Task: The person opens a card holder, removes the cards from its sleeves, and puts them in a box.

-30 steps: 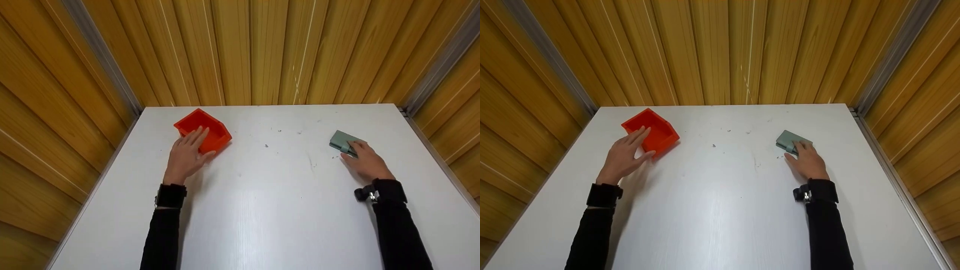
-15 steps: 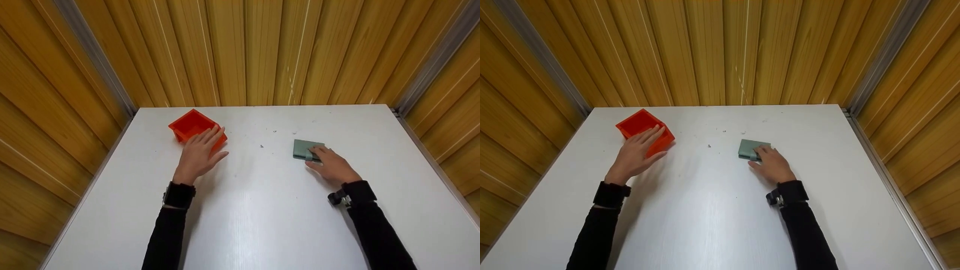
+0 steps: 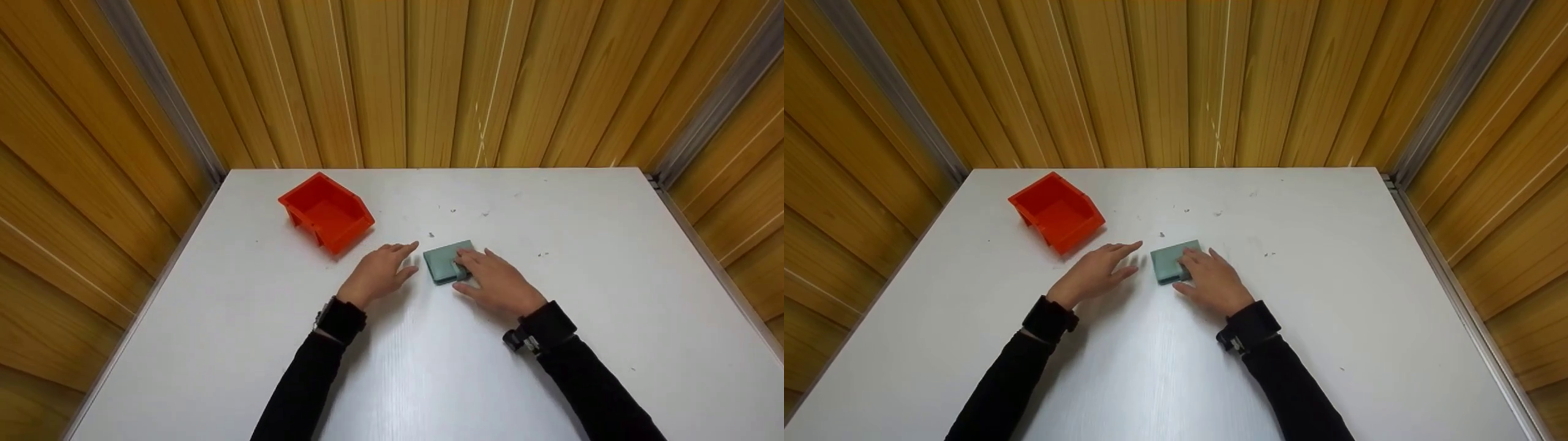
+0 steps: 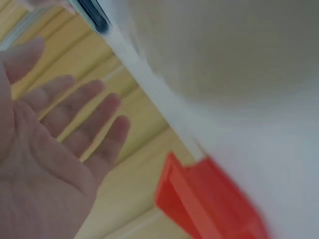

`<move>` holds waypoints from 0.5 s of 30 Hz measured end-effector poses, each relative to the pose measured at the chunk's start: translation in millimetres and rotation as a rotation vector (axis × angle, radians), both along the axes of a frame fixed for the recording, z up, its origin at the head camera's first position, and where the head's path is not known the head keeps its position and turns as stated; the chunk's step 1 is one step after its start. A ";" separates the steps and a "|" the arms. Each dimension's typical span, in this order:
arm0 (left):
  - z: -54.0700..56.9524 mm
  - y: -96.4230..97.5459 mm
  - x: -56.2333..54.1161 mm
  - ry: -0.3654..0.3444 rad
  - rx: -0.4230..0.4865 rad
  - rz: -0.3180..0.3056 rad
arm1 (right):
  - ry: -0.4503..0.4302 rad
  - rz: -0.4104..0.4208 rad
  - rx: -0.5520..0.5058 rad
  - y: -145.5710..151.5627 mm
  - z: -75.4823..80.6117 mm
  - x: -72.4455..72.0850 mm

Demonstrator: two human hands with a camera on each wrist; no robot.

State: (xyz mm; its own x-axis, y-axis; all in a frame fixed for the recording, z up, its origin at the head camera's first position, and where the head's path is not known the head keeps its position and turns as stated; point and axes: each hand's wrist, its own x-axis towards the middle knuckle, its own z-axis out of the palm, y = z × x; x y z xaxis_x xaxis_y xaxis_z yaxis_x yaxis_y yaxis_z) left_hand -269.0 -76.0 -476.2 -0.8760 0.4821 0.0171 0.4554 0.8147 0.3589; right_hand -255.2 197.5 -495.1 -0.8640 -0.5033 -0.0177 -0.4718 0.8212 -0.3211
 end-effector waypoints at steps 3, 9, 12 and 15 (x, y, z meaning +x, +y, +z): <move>-3.6 12.9 -0.2 -0.049 0.023 0.002 | -0.032 0.049 -0.031 -17.1 0.3 3.3; -8.0 23.5 5.5 -0.001 -0.050 0.054 | -0.092 0.132 -0.073 -43.9 0.6 4.4; -7.9 23.4 9.1 -0.070 -0.001 0.121 | -0.094 0.158 -0.080 -48.5 -0.5 3.9; -8.1 20.9 11.3 -0.196 0.108 0.193 | -0.094 0.192 -0.108 -48.6 -1.9 3.1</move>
State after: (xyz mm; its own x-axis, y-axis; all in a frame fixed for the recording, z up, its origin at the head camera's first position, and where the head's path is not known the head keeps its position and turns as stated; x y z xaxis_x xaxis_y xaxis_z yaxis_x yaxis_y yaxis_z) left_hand -257.7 -55.1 -484.4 -0.9429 0.3108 -0.1196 0.2088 0.8317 0.5145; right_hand -252.1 148.9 -497.0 -0.7491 -0.6618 -0.0306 -0.5800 0.6774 -0.4525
